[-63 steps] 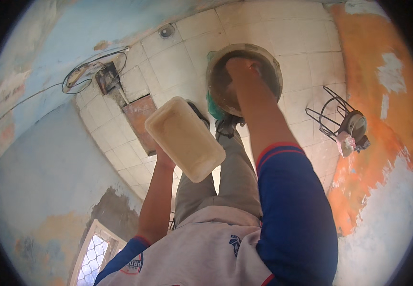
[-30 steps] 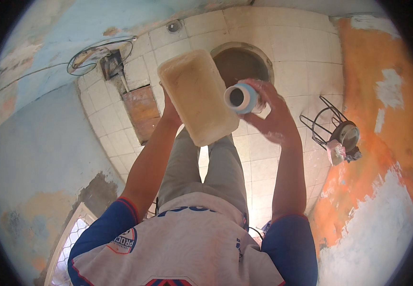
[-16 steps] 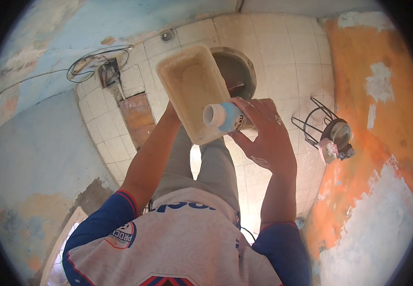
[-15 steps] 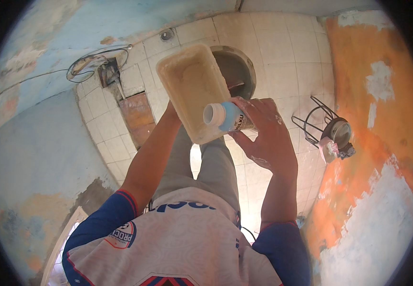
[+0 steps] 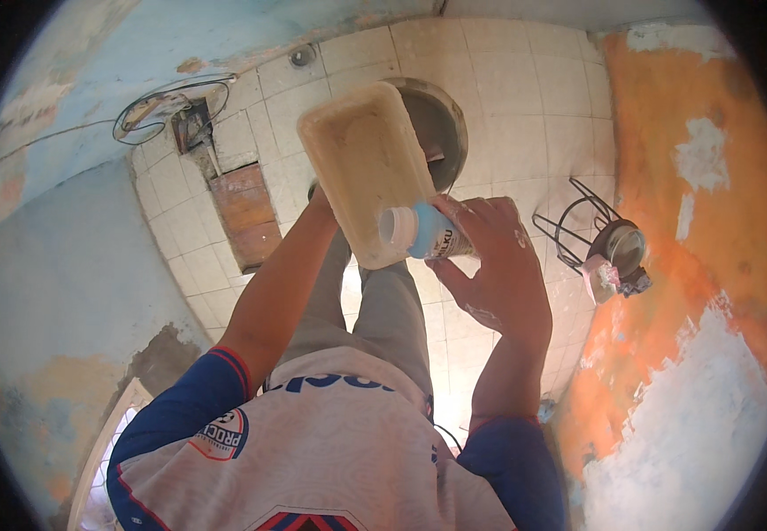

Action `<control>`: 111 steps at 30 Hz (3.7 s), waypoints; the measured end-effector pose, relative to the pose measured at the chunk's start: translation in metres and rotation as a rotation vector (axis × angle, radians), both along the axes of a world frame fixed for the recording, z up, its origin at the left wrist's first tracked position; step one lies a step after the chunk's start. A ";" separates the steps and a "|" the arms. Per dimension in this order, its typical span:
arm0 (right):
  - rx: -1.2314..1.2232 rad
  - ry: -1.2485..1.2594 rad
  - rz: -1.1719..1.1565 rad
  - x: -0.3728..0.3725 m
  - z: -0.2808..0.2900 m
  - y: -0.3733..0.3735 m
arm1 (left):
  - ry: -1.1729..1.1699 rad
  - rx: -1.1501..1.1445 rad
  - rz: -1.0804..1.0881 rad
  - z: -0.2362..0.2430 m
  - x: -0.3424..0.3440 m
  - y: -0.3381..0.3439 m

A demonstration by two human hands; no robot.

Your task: The person mixes a patching compound in a container and then applies it to a damaged wall using a putty knife.

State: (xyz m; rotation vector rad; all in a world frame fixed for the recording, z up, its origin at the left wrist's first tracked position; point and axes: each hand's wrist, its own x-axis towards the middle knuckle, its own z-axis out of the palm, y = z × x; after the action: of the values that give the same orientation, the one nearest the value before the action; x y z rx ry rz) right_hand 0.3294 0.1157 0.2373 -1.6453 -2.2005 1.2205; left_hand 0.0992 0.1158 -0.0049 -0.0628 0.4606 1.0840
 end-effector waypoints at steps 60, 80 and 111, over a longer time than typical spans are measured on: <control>-0.470 -0.425 0.042 -0.059 -0.318 0.134 | -0.042 -0.122 0.300 0.085 -0.125 -0.142; -0.054 -0.265 -0.036 -0.085 -0.262 0.046 | -0.261 -0.016 0.286 0.070 -0.121 -0.111; 0.453 1.150 -0.555 -0.076 0.216 -0.055 | -0.014 0.458 0.566 0.281 -0.132 -0.066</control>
State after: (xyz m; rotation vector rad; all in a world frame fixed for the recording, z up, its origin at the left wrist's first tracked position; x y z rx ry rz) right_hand 0.2532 0.0603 0.4531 -0.8672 -1.0814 0.9866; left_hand -0.0329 0.0499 0.2763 0.2157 0.1701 1.7219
